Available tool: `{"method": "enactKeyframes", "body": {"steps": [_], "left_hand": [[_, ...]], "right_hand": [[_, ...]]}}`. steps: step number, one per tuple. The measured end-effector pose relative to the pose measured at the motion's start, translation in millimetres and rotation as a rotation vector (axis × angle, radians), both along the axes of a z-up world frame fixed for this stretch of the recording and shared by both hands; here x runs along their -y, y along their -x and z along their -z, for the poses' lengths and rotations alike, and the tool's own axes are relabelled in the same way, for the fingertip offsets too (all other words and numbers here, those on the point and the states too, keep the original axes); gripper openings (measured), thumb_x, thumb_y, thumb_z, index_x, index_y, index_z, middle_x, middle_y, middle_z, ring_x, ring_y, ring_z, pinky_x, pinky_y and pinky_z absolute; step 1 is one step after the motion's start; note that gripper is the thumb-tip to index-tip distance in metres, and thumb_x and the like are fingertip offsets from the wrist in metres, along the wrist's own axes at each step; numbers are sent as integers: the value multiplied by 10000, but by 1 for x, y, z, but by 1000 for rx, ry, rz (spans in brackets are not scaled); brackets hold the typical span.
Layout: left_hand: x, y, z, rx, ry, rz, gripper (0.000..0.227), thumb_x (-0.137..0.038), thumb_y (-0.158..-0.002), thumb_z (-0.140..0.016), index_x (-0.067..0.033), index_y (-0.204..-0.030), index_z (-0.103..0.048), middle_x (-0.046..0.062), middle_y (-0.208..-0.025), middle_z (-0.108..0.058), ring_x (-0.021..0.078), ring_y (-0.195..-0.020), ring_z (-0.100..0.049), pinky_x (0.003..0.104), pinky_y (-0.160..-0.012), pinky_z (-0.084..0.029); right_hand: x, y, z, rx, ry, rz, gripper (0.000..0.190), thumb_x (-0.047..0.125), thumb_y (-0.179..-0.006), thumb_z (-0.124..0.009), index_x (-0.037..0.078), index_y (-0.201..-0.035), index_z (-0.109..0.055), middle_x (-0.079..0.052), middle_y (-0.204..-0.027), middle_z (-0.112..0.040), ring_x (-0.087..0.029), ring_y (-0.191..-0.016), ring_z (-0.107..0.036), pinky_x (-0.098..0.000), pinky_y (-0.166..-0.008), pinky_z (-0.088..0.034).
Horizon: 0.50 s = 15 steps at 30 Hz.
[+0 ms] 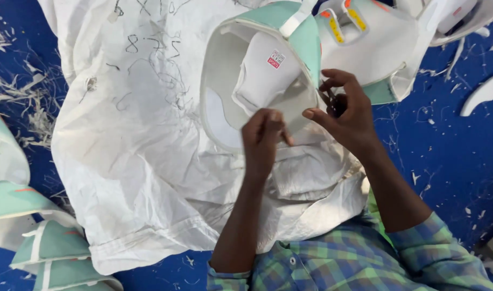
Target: The person uses a small blade to trim excess material from the edges of white shoe uppers. They handle the parts one by one, rotating them to access different sides, and place the finished pieces into a pile.
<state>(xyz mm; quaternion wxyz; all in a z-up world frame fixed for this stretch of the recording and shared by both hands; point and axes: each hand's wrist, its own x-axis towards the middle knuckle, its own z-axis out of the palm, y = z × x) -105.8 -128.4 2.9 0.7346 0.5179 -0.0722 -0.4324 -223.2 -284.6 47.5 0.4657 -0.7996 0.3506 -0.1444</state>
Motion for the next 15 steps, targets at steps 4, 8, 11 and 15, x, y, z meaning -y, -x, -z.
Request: {"method": "enactKeyframes", "body": {"steps": [4,8,11,15], "left_hand": [[-86,-55,21,56,5,-272,105,51,-941,-573,-23,-971,-641,79,-898,-693,127,-614,-634,306,-550,-554],[-138,-124,-17,538,-583,-708,127,-75,-1043,-649,14,-1134,-648,103,-772,-671,189,-701,-671,388,-847,-602],[-141,-135,-28,716,-752,-547,441,-100,-947,-747,27,-1302,-520,140,-1158,-547,237,-1028,-585,423,-887,-536],[-147,-106,104,370,-471,-114,428,-86,-985,-716,40,-1384,-626,168,-1341,-571,270,-1213,-620,387,-1046,-555]], "right_hand": [[-1,4,17,13,-23,48,568,45,-926,-832,21,-1418,-549,-29,-1059,-681,-28,-864,-667,-205,-741,-568],[10,19,31,139,-86,152,296,31,-1019,-810,11,-1268,-652,-8,-1039,-701,-30,-865,-618,-198,-761,-525],[16,22,37,199,-53,213,177,17,-1075,-802,-5,-1145,-641,14,-964,-691,-15,-855,-618,-177,-766,-514],[14,22,39,188,-10,239,192,7,-1096,-815,-1,-1054,-627,21,-831,-600,7,-739,-494,-159,-673,-411]]}}
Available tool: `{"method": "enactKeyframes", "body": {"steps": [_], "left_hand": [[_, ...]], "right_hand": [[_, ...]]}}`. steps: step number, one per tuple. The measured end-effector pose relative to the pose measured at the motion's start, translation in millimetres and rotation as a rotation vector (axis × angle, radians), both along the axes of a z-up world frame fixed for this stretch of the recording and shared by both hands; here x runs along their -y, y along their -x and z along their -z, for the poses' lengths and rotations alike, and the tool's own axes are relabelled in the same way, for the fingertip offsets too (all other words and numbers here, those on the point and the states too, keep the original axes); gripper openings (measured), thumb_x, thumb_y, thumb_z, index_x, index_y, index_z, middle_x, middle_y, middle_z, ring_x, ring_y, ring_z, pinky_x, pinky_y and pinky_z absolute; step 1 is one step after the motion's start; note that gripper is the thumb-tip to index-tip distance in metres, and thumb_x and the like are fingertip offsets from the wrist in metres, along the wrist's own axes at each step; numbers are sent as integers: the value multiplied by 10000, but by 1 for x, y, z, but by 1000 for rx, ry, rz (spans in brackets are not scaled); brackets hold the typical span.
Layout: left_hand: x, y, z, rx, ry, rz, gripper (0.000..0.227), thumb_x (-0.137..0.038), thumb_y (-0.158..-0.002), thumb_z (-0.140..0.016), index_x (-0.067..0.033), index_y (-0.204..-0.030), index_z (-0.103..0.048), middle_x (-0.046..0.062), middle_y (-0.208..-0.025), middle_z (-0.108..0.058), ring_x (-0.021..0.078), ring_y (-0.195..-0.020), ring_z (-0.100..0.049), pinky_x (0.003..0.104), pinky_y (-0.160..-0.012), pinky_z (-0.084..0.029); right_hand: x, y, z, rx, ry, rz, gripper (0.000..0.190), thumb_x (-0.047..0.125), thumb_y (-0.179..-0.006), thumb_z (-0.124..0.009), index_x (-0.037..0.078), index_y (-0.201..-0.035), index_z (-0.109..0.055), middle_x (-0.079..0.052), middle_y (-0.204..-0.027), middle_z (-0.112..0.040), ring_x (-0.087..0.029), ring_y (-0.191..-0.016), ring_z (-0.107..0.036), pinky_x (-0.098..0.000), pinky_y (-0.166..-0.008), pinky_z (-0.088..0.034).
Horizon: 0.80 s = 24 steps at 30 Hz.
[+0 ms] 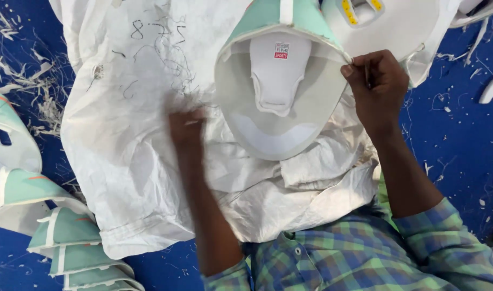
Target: The person uses a small blade to trim excess material from the edges of white shoe uppers. They handle the parts one by one, rotating them to access different sides, and place the finished pieces into a pile.
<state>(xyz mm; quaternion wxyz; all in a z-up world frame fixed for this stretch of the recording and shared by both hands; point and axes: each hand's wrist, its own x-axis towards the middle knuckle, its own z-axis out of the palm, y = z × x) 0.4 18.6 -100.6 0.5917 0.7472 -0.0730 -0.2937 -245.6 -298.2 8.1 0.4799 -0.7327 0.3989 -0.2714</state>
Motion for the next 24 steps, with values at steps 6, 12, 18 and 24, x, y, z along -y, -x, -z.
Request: {"method": "enactKeyframes", "body": {"steps": [6,12,18,24], "left_hand": [[96,66,-45,-741,170,-90,531,-212,-860,-787,-14,-1316,-601,80,-1150,-724,209,-1045,-697,371,-871,-590],[89,66,-65,-668,187,-137,524,-222,-900,-819,25,-1318,-622,100,-1160,-709,200,-1055,-656,367,-879,-534],[86,61,-46,-669,184,-215,511,-187,-870,-805,-9,-1298,-591,94,-1193,-714,225,-1089,-683,377,-932,-559],[83,63,-39,-686,260,-232,526,-130,-882,-803,18,-1338,-588,107,-1231,-700,235,-1119,-676,394,-959,-559]], "right_hand": [[2,3,13,294,-167,63,174,31,-1160,-714,64,-1089,-558,-20,-855,-679,-40,-625,-551,-202,-542,-420],[21,14,5,574,-322,241,192,128,-1224,-663,51,-1085,-555,-104,-836,-666,-100,-535,-505,-256,-471,-374],[28,26,-4,270,-496,70,187,200,-1150,-638,24,-1097,-602,-76,-958,-723,-54,-548,-475,-214,-466,-337],[1,-18,-29,227,-577,-144,398,254,-1075,-560,40,-1411,-573,68,-1058,-659,-11,-643,-448,-187,-536,-350]]}}
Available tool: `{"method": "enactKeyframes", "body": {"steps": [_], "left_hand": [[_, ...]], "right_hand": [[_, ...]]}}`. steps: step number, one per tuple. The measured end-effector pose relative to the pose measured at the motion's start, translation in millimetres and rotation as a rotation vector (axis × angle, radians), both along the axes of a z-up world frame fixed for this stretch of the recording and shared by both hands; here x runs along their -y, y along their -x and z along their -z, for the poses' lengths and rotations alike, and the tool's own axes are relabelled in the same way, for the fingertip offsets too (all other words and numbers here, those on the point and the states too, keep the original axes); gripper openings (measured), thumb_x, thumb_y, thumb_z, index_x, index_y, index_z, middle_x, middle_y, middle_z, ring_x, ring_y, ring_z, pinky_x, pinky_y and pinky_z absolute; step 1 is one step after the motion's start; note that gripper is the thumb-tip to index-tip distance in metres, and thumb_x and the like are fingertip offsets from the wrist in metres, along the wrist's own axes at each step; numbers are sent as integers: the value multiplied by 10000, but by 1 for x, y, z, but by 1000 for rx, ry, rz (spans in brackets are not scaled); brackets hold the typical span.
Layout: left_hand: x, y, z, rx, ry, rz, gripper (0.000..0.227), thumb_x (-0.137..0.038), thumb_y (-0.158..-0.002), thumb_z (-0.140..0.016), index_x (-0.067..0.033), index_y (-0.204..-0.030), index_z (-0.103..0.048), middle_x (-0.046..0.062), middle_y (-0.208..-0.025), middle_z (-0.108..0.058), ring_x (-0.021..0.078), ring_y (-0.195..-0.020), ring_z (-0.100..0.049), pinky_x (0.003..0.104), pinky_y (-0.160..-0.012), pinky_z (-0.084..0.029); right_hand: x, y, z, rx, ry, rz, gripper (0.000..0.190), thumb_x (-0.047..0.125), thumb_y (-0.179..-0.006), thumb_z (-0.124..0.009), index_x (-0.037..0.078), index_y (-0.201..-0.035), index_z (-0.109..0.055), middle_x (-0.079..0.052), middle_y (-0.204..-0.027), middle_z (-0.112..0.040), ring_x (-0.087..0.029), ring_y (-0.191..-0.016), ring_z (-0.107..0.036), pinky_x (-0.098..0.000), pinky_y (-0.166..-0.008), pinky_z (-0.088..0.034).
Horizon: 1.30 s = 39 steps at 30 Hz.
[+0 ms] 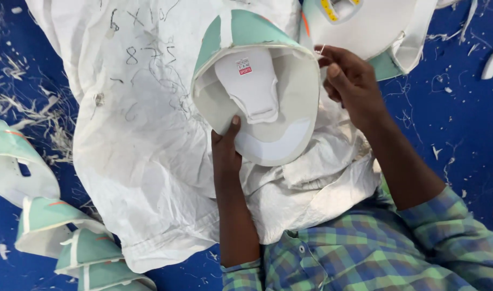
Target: The person uses a small blade to trim excess material from the edges of white shoe uppers. They handle the parts one by one, rotating them to access different sides, and place the finished pieces into a pile.
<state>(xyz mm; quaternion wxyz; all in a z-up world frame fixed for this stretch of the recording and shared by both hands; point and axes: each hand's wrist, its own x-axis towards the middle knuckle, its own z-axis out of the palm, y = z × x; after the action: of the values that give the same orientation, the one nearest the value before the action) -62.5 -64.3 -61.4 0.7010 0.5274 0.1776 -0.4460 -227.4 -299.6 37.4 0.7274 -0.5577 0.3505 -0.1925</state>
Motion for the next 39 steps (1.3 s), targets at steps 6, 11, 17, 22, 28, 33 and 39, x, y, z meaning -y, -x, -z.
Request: {"method": "enactKeyframes", "body": {"steps": [6,11,17,22,28,33,39], "left_hand": [[-3,0,9,-12,-26,-1,548,-120,-860,-812,9,-1339,-579,86,-1235,-694,223,-1131,-668,387,-957,-553],[1,0,-2,-21,-100,5,553,-138,-862,-800,3,-1341,-562,98,-1246,-687,233,-1136,-663,396,-965,-556],[-2,0,2,7,-50,18,551,-131,-877,-798,22,-1352,-566,111,-1267,-681,228,-1155,-655,389,-981,-539],[0,-1,1,4,-21,27,543,-133,-877,-799,28,-1341,-568,118,-1271,-690,234,-1160,-665,391,-996,-546],[0,0,1,8,-45,17,543,-139,-864,-805,11,-1327,-564,125,-1245,-692,241,-1135,-663,401,-974,-548],[0,-2,-6,16,-23,57,574,-180,-864,-816,25,-1343,-573,112,-1271,-678,231,-1173,-645,390,-993,-527],[0,1,-3,12,-93,30,592,-178,-850,-816,3,-1333,-526,125,-1263,-672,241,-1167,-650,396,-990,-548]], "right_hand": [[-5,9,14,22,-41,-8,396,200,-1123,-578,-1,-1462,-609,49,-788,-527,-41,-676,-452,-215,-584,-372],[-2,-2,14,27,47,25,295,133,-1090,-652,-40,-1329,-651,26,-833,-596,-31,-660,-476,-210,-561,-362],[2,-17,3,-30,193,45,273,107,-1052,-748,-50,-1259,-667,3,-913,-644,-9,-698,-521,-180,-563,-385],[4,-17,5,-20,373,10,241,93,-1039,-750,-64,-1184,-638,-33,-1006,-693,-22,-850,-659,-176,-673,-518],[5,0,22,-50,370,122,162,88,-1163,-724,-62,-1125,-676,-58,-811,-681,-35,-628,-596,-174,-541,-442],[12,2,7,52,172,285,193,111,-1070,-704,-13,-1214,-666,-14,-1024,-693,-18,-635,-572,-179,-518,-432],[3,18,12,-171,347,-42,295,156,-1028,-760,-35,-1234,-668,-48,-994,-710,-47,-802,-673,-189,-660,-557]]}}
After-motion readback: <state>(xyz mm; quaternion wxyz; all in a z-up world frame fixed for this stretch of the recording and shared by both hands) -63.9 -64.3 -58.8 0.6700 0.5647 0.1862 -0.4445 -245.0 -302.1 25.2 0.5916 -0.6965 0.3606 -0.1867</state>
